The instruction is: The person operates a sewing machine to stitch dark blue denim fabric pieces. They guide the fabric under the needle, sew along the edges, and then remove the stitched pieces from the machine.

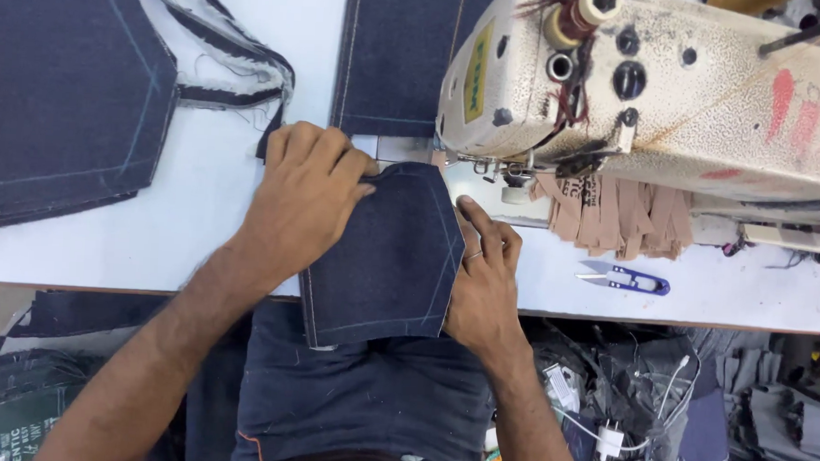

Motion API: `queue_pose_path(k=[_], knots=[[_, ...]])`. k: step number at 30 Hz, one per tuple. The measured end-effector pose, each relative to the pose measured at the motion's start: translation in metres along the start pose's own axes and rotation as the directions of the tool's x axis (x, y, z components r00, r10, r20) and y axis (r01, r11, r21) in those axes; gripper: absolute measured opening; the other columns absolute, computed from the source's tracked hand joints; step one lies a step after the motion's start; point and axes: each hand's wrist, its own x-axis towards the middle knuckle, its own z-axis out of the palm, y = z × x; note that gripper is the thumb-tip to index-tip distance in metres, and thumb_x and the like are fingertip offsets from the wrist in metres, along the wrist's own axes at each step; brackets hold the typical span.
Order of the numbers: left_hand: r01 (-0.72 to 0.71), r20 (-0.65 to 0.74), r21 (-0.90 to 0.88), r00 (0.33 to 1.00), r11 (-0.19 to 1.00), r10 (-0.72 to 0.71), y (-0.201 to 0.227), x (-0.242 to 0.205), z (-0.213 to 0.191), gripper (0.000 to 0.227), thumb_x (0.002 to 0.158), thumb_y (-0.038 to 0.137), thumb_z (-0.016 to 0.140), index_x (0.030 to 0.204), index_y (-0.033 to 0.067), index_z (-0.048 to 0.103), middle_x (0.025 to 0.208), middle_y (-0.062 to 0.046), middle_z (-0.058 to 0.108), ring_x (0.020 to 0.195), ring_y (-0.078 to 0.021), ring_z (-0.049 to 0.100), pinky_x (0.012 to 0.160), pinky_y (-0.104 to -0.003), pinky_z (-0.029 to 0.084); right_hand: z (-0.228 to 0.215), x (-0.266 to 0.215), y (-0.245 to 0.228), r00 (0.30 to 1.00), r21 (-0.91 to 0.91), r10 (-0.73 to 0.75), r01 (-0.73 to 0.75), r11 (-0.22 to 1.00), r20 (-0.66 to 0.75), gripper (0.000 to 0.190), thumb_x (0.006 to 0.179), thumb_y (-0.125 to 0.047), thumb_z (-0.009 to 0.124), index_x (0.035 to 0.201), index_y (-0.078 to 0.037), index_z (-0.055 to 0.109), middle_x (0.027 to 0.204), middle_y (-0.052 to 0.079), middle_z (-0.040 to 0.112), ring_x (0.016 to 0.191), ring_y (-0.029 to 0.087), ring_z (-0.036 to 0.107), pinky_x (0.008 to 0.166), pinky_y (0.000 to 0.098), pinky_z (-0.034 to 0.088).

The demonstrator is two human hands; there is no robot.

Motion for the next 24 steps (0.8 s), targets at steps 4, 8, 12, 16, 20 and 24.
queue_pose_path(k=[4, 8, 12, 16, 20, 24], knots=[[-0.09, -0.128, 0.049, 0.987, 0.995, 0.095, -0.002, -0.002, -0.015, 0.024, 0.09, 0.021, 0.074, 0.11, 0.0071, 0.069, 0.113, -0.01, 0.064, 0.115, -0.0288, 0.056, 0.103, -0.047, 0.044, 0.001, 0.0, 0.002, 1.0, -0.025, -0.001, 0.002, 1.0, 0.024, 0.046, 0.088, -0.036, 0.065, 0.125, -0.009, 0.07, 0.148, 0.016, 0.052, 0.148, 0.036, 0.035, 0.111, 0.0579, 0.028], [-0.075, 0.105, -0.232, 0.989, 0.97, 0.102, 0.01, 0.002, -0.046, 0.024, 0.096, 0.025, 0.07, 0.111, 0.0065, 0.07, 0.1, -0.008, 0.068, 0.099, -0.0256, 0.063, 0.091, -0.042, 0.049, -0.008, 0.005, 0.0, 1.0, 0.086, 0.01, -0.009, 0.996, -0.015, 0.054, 0.09, -0.041, 0.068, 0.133, -0.007, 0.067, 0.151, 0.016, 0.056, 0.15, 0.033, 0.034, 0.114, 0.055, 0.028], [-0.022, 0.2, -0.455, 0.972, 0.89, 0.127, 0.025, 0.019, -0.062, 0.033, 0.093, 0.034, 0.069, 0.112, 0.0071, 0.07, 0.101, -0.008, 0.071, 0.095, -0.0252, 0.065, 0.081, -0.041, 0.052, -0.012, 0.008, -0.004, 0.999, 0.161, 0.022, -0.017, 0.987, -0.026, 0.057, 0.088, -0.047, 0.072, 0.133, -0.012, 0.068, 0.151, 0.014, 0.058, 0.148, 0.031, 0.037, 0.116, 0.0547, 0.025], [-0.237, -0.007, -0.238, 0.97, 0.942, 0.242, 0.027, 0.035, -0.023, 0.03, 0.096, 0.027, 0.068, 0.117, 0.0051, 0.07, 0.103, -0.011, 0.07, 0.095, -0.0247, 0.064, 0.085, -0.042, 0.051, -0.006, 0.0, -0.003, 0.997, 0.194, 0.053, -0.062, 0.979, 0.05, 0.066, 0.084, -0.048, 0.073, 0.133, -0.005, 0.065, 0.139, 0.011, 0.063, 0.139, 0.026, 0.049, 0.113, 0.0545, 0.024], [-0.272, -0.155, 0.069, 0.947, 0.96, 0.28, 0.022, 0.033, 0.014, 0.017, 0.097, 0.015, 0.069, 0.11, 0.0079, 0.077, 0.103, -0.004, 0.073, 0.096, -0.0185, 0.062, 0.083, -0.036, 0.048, 0.0, -0.005, -0.005, 0.997, 0.165, 0.079, -0.079, 0.983, 0.007, 0.067, 0.084, -0.047, 0.071, 0.135, -0.005, 0.063, 0.14, 0.012, 0.064, 0.141, 0.031, 0.05, 0.118, 0.055, 0.022], [-0.287, -0.263, 0.096, 0.916, 0.953, 0.303, 0.016, 0.024, 0.028, 0.015, 0.095, 0.017, 0.069, 0.103, 0.0116, 0.08, 0.103, -0.001, 0.072, 0.1, -0.0174, 0.062, 0.085, -0.037, 0.047, 0.002, -0.006, -0.003, 0.998, 0.142, 0.061, -0.062, 0.988, 0.009, 0.07, 0.084, -0.051, 0.07, 0.136, -0.005, 0.063, 0.139, 0.013, 0.064, 0.14, 0.03, 0.05, 0.119, 0.0559, 0.022]])
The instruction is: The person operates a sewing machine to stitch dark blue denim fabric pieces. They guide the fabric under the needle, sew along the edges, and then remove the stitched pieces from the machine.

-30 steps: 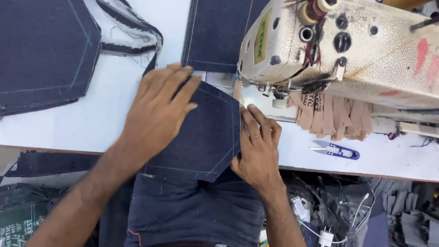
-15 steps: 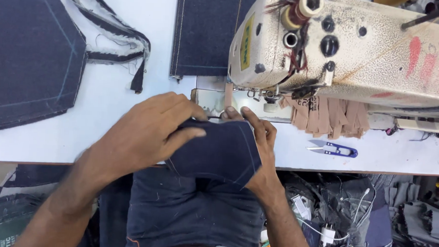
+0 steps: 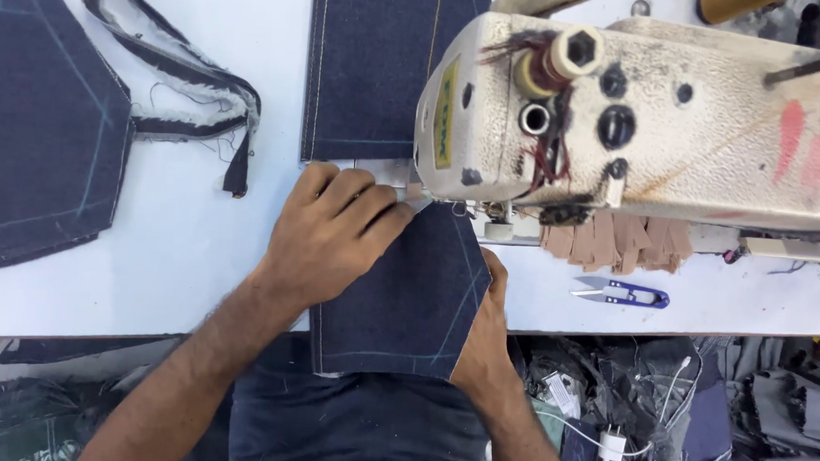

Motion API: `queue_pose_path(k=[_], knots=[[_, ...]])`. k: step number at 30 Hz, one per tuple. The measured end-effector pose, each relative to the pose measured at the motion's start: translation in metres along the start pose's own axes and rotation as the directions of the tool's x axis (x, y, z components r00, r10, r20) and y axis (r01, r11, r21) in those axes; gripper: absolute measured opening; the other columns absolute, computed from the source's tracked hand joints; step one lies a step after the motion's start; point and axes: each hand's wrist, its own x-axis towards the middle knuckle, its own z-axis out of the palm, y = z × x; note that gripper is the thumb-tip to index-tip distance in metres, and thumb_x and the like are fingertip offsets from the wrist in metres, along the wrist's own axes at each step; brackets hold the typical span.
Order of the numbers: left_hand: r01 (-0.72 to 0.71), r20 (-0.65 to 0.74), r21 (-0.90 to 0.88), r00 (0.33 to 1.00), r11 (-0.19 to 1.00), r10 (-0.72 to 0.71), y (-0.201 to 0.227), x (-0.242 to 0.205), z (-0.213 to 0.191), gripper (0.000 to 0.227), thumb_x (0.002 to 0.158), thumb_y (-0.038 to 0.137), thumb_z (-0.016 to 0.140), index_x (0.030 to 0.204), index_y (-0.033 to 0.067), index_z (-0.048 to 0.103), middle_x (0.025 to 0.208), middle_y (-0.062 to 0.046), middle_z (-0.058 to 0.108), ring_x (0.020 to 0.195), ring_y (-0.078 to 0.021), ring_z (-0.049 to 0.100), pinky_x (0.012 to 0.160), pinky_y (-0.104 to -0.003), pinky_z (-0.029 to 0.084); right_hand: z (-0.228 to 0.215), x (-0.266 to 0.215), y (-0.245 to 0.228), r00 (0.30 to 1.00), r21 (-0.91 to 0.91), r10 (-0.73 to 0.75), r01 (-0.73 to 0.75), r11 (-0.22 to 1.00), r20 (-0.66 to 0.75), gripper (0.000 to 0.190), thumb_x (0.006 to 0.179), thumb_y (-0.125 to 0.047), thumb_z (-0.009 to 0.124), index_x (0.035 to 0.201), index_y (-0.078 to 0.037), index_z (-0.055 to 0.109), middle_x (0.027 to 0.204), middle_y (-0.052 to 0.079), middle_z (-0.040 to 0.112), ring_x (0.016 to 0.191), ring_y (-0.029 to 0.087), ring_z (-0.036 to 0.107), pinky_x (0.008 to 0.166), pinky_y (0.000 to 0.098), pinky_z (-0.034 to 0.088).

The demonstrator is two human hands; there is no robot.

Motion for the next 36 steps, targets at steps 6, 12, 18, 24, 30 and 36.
queue_pose_path(k=[6, 12, 18, 24, 30, 36], knots=[[0.056, -0.003, -0.047, 0.998, 0.997, -0.056, -0.005, -0.001, -0.001, 0.016, 0.094, 0.018, 0.071, 0.104, 0.0105, 0.08, 0.105, -0.002, 0.072, 0.103, -0.0182, 0.063, 0.084, -0.037, 0.046, 0.006, -0.001, 0.006, 0.999, -0.027, 0.025, -0.024, 0.999, 0.042, 0.069, 0.082, -0.051, 0.07, 0.133, -0.005, 0.064, 0.137, 0.013, 0.064, 0.139, 0.031, 0.051, 0.118, 0.0574, 0.021], [0.09, -0.001, -0.06, 0.996, 0.994, -0.09, -0.008, 0.001, 0.003, 0.013, 0.095, 0.016, 0.076, 0.106, 0.0095, 0.081, 0.104, -0.001, 0.073, 0.1, -0.017, 0.061, 0.081, -0.035, 0.044, 0.008, -0.005, 0.009, 1.0, 0.015, 0.008, -0.008, 1.0, 0.01, 0.066, 0.082, -0.05, 0.071, 0.134, -0.009, 0.064, 0.14, 0.011, 0.063, 0.142, 0.03, 0.05, 0.121, 0.0565, 0.02], [0.122, 0.027, -0.066, 0.992, 0.99, -0.12, -0.006, 0.002, -0.001, 0.011, 0.094, 0.015, 0.078, 0.104, 0.0107, 0.08, 0.1, 0.0, 0.072, 0.094, -0.0167, 0.06, 0.08, -0.035, 0.043, 0.008, -0.006, 0.009, 1.0, 0.024, 0.015, -0.015, 1.0, 0.006, 0.066, 0.084, -0.047, 0.071, 0.136, -0.007, 0.063, 0.142, 0.014, 0.062, 0.143, 0.032, 0.049, 0.12, 0.0564, 0.021], [0.147, 0.032, -0.07, 0.989, 0.987, -0.145, -0.004, 0.002, 0.0, 0.013, 0.094, 0.015, 0.077, 0.105, 0.01, 0.079, 0.103, -0.001, 0.072, 0.095, -0.0182, 0.06, 0.081, -0.035, 0.043, 0.007, -0.004, 0.008, 1.0, 0.04, 0.012, -0.012, 0.999, 0.003, 0.068, 0.082, -0.05, 0.072, 0.134, -0.007, 0.063, 0.141, 0.014, 0.062, 0.141, 0.032, 0.049, 0.119, 0.0561, 0.021], [0.23, 0.05, -0.034, 0.972, 0.973, -0.228, 0.005, 0.01, -0.004, 0.016, 0.095, 0.014, 0.073, 0.11, 0.0112, 0.078, 0.108, 0.0, 0.071, 0.102, -0.019, 0.06, 0.092, -0.038, 0.043, 0.004, -0.002, 0.005, 1.0, 0.034, 0.022, -0.022, 0.999, 0.003, 0.067, 0.084, -0.051, 0.07, 0.135, -0.006, 0.064, 0.142, 0.015, 0.061, 0.14, 0.032, 0.049, 0.12, 0.0556, 0.021], [0.235, 0.108, -0.009, 0.967, 0.972, -0.233, 0.009, 0.012, -0.004, 0.021, 0.094, 0.013, 0.07, 0.111, 0.0168, 0.081, 0.105, -0.001, 0.068, 0.104, -0.0209, 0.06, 0.098, -0.042, 0.042, 0.004, -0.004, 0.005, 1.0, 0.048, 0.029, -0.029, 0.998, 0.0, 0.068, 0.086, -0.05, 0.068, 0.137, -0.006, 0.063, 0.145, 0.015, 0.06, 0.142, 0.034, 0.048, 0.12, 0.0565, 0.021]])
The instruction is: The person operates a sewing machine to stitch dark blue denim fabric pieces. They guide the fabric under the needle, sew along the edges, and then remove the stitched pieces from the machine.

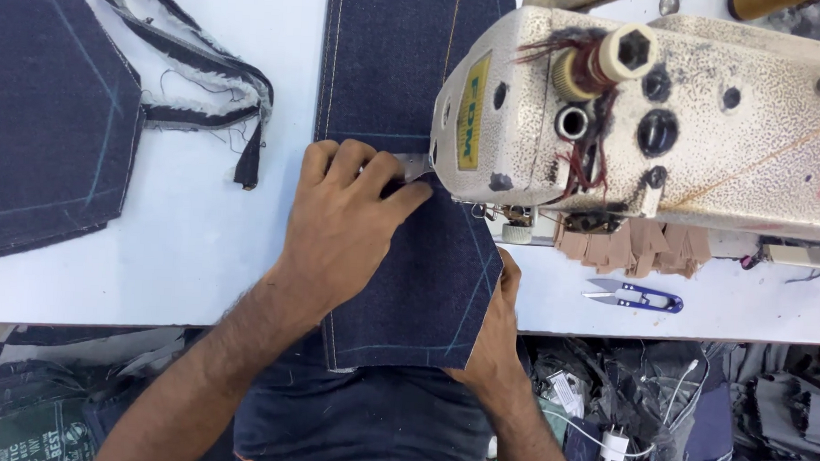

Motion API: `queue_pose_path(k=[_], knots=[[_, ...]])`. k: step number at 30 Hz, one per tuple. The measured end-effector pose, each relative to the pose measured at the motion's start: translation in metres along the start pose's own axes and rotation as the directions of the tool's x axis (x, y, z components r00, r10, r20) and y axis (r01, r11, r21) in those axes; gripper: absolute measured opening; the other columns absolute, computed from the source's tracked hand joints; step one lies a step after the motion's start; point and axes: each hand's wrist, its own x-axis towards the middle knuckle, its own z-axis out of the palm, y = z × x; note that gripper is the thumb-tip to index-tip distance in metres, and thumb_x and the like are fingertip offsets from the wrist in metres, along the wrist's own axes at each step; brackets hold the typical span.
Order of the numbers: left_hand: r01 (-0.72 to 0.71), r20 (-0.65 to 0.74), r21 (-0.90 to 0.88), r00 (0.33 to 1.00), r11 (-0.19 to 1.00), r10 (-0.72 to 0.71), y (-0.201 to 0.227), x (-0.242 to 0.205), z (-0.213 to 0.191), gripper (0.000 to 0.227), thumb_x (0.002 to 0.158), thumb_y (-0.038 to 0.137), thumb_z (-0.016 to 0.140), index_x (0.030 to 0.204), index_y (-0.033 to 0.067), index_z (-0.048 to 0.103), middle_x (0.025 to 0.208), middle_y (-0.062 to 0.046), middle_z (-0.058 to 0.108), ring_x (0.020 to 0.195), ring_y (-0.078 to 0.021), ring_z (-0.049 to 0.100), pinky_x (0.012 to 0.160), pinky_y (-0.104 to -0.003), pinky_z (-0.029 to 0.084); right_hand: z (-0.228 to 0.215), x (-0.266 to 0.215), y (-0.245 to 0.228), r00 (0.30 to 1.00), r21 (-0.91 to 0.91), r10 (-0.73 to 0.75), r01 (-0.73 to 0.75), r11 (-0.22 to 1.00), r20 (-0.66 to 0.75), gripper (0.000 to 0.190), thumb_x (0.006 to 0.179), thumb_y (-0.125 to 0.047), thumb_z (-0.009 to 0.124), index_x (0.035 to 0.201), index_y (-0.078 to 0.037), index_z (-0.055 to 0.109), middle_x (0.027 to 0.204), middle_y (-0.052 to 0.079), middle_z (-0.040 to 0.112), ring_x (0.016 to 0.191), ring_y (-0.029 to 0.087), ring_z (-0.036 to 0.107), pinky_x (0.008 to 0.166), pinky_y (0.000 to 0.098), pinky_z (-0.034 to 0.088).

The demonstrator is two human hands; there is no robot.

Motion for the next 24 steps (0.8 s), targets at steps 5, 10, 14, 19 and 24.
queue_pose_path(k=[5, 10, 14, 19, 24], knots=[[-0.005, 0.022, 0.013, 1.0, 1.0, 0.005, 0.001, -0.004, 0.003, 0.018, 0.094, 0.017, 0.071, 0.108, 0.0164, 0.082, 0.11, -0.003, 0.066, 0.108, -0.0225, 0.058, 0.102, -0.044, 0.042, 0.0, 0.001, 0.0, 1.0, -0.009, -0.006, 0.006, 1.0, -0.004, 0.07, 0.086, -0.05, 0.067, 0.139, -0.004, 0.061, 0.147, 0.017, 0.058, 0.143, 0.035, 0.047, 0.119, 0.0569, 0.022], [-0.029, -0.002, 0.056, 1.0, 0.998, 0.029, 0.006, -0.002, 0.0, 0.018, 0.093, 0.016, 0.072, 0.108, 0.0148, 0.082, 0.115, -0.005, 0.066, 0.114, -0.0256, 0.058, 0.11, -0.047, 0.04, 0.002, 0.0, 0.001, 1.0, -0.038, -0.009, 0.008, 0.999, -0.004, 0.072, 0.085, -0.05, 0.068, 0.138, -0.003, 0.06, 0.146, 0.017, 0.057, 0.144, 0.034, 0.045, 0.119, 0.0574, 0.022], [-0.114, 0.026, 0.143, 0.993, 0.983, 0.111, 0.01, -0.005, -0.002, 0.022, 0.091, 0.018, 0.069, 0.108, 0.0095, 0.08, 0.126, -0.009, 0.066, 0.127, -0.0262, 0.057, 0.12, -0.053, 0.036, 0.0, 0.0, -0.001, 1.0, -0.047, -0.018, 0.017, 0.999, -0.021, 0.073, 0.085, -0.05, 0.069, 0.14, -0.004, 0.058, 0.15, 0.017, 0.055, 0.146, 0.034, 0.043, 0.12, 0.0555, 0.023], [-0.227, 0.127, 0.245, 0.971, 0.942, 0.201, 0.013, -0.019, 0.002, 0.036, 0.094, 0.02, 0.066, 0.125, 0.0028, 0.074, 0.141, -0.012, 0.062, 0.14, -0.028, 0.053, 0.125, -0.047, 0.034, -0.002, -0.003, -0.007, 0.999, -0.036, -0.007, 0.006, 0.999, -0.034, 0.07, 0.088, -0.041, 0.071, 0.145, -0.002, 0.055, 0.154, 0.018, 0.053, 0.149, 0.035, 0.042, 0.122, 0.0548, 0.024], [-0.121, 0.124, 0.035, 0.985, 0.992, 0.116, 0.011, -0.025, 0.004, 0.051, 0.097, 0.033, 0.068, 0.137, 0.0006, 0.063, 0.146, -0.014, 0.058, 0.143, -0.0298, 0.047, 0.123, -0.054, 0.03, -0.011, -0.019, -0.005, 0.956, 0.191, 0.207, -0.168, 0.967, -0.207, 0.043, 0.101, -0.016, 0.06, 0.142, -0.003, 0.059, 0.152, 0.016, 0.056, 0.145, 0.031, 0.051, 0.122, 0.0473, 0.043]])
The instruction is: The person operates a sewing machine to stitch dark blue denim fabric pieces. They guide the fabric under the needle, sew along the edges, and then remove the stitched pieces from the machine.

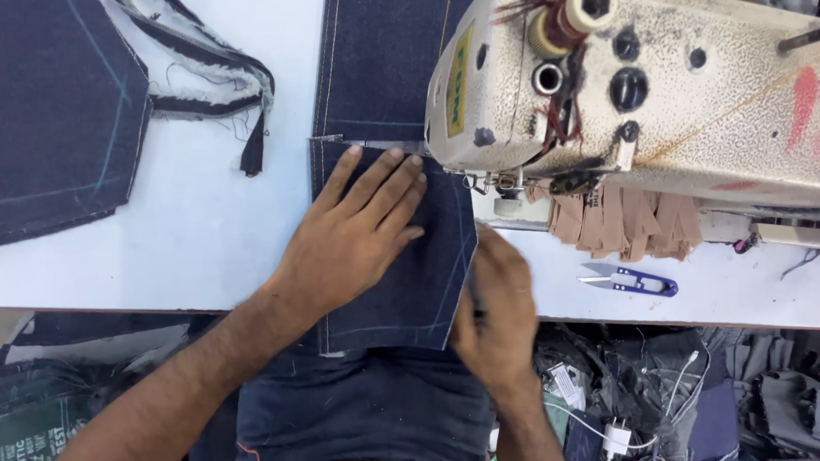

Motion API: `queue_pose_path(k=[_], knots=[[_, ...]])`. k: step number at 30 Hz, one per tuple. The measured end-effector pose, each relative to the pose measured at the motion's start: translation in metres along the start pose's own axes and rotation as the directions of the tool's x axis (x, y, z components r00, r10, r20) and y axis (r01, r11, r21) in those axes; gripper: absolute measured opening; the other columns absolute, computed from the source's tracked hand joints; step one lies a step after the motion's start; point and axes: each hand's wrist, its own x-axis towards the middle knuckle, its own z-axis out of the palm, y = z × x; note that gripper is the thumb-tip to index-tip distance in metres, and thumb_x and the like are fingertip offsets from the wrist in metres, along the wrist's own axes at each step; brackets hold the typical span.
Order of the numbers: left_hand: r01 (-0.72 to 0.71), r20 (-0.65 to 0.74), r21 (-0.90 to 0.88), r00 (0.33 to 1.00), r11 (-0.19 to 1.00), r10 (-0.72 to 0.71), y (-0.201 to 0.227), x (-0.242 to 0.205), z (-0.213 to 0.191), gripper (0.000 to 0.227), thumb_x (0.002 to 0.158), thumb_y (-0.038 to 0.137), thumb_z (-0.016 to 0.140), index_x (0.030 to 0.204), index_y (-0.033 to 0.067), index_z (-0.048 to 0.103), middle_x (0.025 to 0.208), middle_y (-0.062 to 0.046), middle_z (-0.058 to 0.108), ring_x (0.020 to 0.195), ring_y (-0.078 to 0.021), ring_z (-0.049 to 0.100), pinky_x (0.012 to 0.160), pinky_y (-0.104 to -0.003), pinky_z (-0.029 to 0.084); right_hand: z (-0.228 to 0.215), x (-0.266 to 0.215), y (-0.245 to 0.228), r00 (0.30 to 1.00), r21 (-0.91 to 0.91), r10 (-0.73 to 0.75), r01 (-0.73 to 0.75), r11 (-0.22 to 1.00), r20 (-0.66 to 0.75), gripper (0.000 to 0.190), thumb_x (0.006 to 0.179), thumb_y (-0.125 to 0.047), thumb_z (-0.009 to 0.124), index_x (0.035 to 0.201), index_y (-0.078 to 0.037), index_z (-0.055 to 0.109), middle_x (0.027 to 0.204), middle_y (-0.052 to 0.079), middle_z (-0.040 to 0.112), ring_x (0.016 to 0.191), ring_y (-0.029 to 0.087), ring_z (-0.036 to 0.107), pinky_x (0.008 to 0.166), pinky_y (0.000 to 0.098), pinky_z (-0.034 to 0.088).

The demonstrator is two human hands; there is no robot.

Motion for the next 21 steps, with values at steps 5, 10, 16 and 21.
queue_pose_path(k=[5, 10, 16, 21], knots=[[0.03, -0.003, -0.05, 1.0, 0.998, -0.03, -0.001, -0.001, 0.003, 0.053, 0.096, 0.035, 0.069, 0.138, 0.0019, 0.063, 0.149, -0.014, 0.056, 0.146, -0.0289, 0.043, 0.124, -0.054, 0.029, -0.007, 0.024, -0.007, 0.977, -0.032, -0.12, 0.117, 0.993, -0.175, 0.038, 0.106, -0.024, 0.065, 0.139, -0.007, 0.061, 0.146, 0.013, 0.058, 0.138, 0.03, 0.054, 0.119, 0.0447, 0.043], [0.034, -0.008, -0.12, 0.999, 0.992, -0.036, -0.007, -0.002, 0.008, 0.053, 0.096, 0.034, 0.07, 0.138, 0.0021, 0.064, 0.151, -0.014, 0.054, 0.148, -0.0295, 0.041, 0.124, -0.054, 0.029, 0.006, 0.052, -0.017, 0.97, -0.443, -0.237, 0.237, 0.865, 0.055, 0.047, 0.096, -0.034, 0.071, 0.138, -0.014, 0.066, 0.146, 0.014, 0.056, 0.137, 0.039, 0.047, 0.118, 0.0577, 0.027], [0.037, 0.004, -0.116, 0.999, 0.993, -0.036, -0.016, 0.006, 0.01, 0.053, 0.098, 0.035, 0.07, 0.14, 0.0033, 0.063, 0.154, -0.011, 0.053, 0.15, -0.0263, 0.04, 0.126, -0.053, 0.028, 0.01, 0.055, -0.012, 0.99, -0.414, -0.125, 0.141, 0.9, 0.065, 0.046, 0.099, -0.035, 0.073, 0.142, -0.018, 0.068, 0.134, 0.01, 0.058, 0.134, 0.035, 0.048, 0.124, 0.061, 0.025], [0.015, 0.014, -0.112, 1.0, 0.994, -0.013, -0.021, 0.011, 0.013, 0.054, 0.099, 0.037, 0.07, 0.141, 0.0048, 0.063, 0.154, -0.01, 0.053, 0.152, -0.0257, 0.038, 0.127, -0.053, 0.026, 0.01, 0.061, -0.01, 0.988, -0.451, -0.145, 0.151, 0.88, 0.048, 0.046, 0.1, -0.038, 0.07, 0.141, -0.018, 0.067, 0.143, 0.01, 0.057, 0.138, 0.037, 0.047, 0.122, 0.0605, 0.025]])
